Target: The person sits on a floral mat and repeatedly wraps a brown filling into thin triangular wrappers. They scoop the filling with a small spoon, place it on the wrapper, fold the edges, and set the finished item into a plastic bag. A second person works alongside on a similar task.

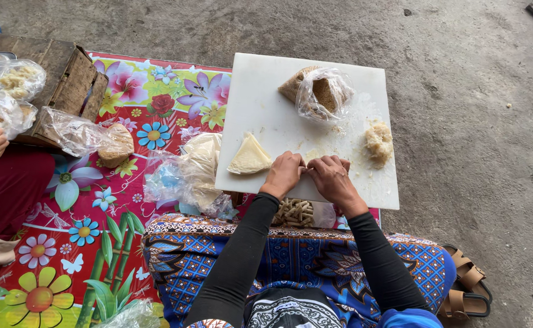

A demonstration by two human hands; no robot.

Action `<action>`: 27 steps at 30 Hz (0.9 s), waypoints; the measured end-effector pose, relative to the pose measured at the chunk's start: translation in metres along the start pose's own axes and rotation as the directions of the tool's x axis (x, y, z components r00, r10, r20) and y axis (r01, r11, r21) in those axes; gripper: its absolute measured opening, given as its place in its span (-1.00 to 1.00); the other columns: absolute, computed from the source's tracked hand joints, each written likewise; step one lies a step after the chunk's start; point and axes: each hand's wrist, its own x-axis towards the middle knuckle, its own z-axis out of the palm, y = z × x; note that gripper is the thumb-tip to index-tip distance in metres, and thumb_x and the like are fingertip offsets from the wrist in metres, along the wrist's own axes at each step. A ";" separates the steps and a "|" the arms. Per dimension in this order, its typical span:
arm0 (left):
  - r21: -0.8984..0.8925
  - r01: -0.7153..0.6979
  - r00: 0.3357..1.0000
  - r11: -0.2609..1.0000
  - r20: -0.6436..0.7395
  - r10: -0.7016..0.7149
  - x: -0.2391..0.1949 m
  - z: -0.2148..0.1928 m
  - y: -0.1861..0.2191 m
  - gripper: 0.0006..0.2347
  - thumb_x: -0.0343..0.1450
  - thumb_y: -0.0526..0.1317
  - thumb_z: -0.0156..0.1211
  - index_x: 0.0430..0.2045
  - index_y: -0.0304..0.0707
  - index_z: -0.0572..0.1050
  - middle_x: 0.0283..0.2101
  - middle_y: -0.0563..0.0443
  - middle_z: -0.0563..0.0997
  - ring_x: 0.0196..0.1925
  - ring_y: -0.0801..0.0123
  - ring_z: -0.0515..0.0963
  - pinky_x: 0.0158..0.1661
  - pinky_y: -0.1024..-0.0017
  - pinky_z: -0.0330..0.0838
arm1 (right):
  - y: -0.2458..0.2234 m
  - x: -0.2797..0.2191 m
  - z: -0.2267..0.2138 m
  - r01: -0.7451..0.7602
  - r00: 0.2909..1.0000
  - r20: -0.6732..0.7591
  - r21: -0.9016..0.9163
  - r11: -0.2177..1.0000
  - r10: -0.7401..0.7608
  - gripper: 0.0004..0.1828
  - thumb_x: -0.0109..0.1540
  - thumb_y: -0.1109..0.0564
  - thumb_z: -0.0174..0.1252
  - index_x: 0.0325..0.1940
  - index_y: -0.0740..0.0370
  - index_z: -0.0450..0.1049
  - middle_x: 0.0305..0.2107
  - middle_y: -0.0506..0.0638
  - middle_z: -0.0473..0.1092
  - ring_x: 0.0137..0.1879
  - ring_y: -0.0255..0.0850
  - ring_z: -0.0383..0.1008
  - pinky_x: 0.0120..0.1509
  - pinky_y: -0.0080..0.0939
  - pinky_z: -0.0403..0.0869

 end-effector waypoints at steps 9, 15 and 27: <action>-0.060 0.228 0.966 0.972 0.139 -0.219 0.019 -0.010 0.005 -0.82 0.29 -0.18 0.39 -0.35 -0.27 0.60 -0.23 -0.22 0.63 -0.07 -0.03 0.62 -0.03 0.15 0.48 | 0.007 0.006 0.002 -0.029 1.000 0.005 -0.007 1.000 0.029 -0.91 0.21 0.07 0.29 -0.23 0.04 0.54 -0.36 -0.08 0.43 -0.10 -0.10 0.39 0.06 -0.08 0.17; -0.010 0.200 0.977 0.980 0.083 -0.199 0.013 -0.005 0.008 -0.85 0.36 -0.16 0.35 -0.36 -0.25 0.65 -0.21 -0.28 0.58 -0.10 -0.09 0.59 -0.04 0.11 0.48 | 0.002 0.000 0.010 -0.009 0.993 -0.116 -0.103 0.995 -0.003 -0.94 0.25 0.10 0.27 -0.21 0.05 0.55 -0.31 -0.05 0.44 -0.05 -0.04 0.39 0.09 -0.04 0.20; -0.113 0.058 0.997 0.992 -0.047 -0.064 0.004 -0.006 0.006 -0.87 0.40 -0.22 0.29 -0.34 -0.30 0.59 -0.21 -0.27 0.56 -0.11 -0.07 0.56 -0.05 0.11 0.46 | 0.005 0.008 0.017 -0.078 0.991 -0.118 -0.158 0.984 0.060 -0.93 0.24 0.07 0.24 -0.24 0.06 0.52 -0.33 -0.01 0.44 -0.06 -0.01 0.39 0.07 -0.02 0.20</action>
